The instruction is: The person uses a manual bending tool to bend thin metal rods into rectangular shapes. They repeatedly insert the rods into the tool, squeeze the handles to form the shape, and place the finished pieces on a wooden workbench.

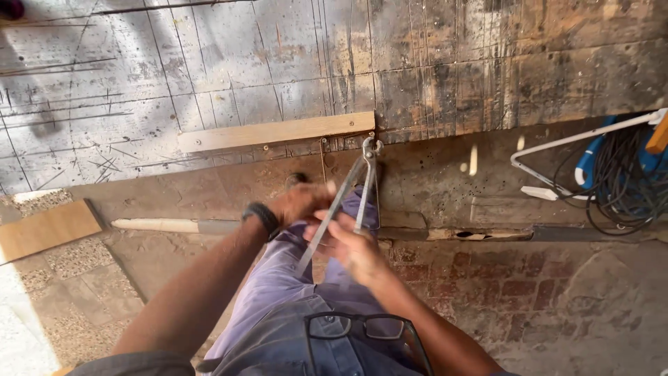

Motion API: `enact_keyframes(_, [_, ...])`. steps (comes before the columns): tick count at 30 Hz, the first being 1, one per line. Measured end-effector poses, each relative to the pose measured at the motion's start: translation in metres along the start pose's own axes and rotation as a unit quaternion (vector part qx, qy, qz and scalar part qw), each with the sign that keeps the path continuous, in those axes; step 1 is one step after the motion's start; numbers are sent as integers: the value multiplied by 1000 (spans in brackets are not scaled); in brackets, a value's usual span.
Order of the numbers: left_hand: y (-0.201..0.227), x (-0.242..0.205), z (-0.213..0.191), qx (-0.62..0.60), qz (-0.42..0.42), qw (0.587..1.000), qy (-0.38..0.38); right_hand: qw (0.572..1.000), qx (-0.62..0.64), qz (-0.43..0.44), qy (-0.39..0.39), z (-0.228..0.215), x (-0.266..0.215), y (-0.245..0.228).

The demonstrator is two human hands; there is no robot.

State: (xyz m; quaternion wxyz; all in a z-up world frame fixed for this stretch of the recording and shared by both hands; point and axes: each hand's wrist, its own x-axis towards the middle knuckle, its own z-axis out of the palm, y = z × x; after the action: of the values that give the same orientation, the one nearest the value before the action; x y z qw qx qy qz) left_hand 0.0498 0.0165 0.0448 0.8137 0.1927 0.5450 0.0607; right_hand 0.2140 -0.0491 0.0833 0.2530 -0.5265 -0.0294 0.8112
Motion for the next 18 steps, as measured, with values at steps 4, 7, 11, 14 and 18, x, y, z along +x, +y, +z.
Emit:
enact_keyframes(4, [-109, 64, 21, 15, 90, 996, -23, 987, -142, -10, 77, -106, -30, -25])
enact_keyframes(7, [-89, 32, 37, -45, 131, 990, 16, 912, -355, -54, 198, -183, -25, -53])
enact_keyframes(11, [-97, 29, 41, -17, 156, 986, 50, 842, -514, 63, 154, -189, -23, -105])
enact_keyframes(14, [-114, 47, 42, 3, 167, 983, 78, 831, -543, 102, 67, -175, -16, -131])
enact_keyframes(18, [-83, 10, 54, -4, 183, 981, 67, 872, -481, 89, -19, -145, -28, -155])
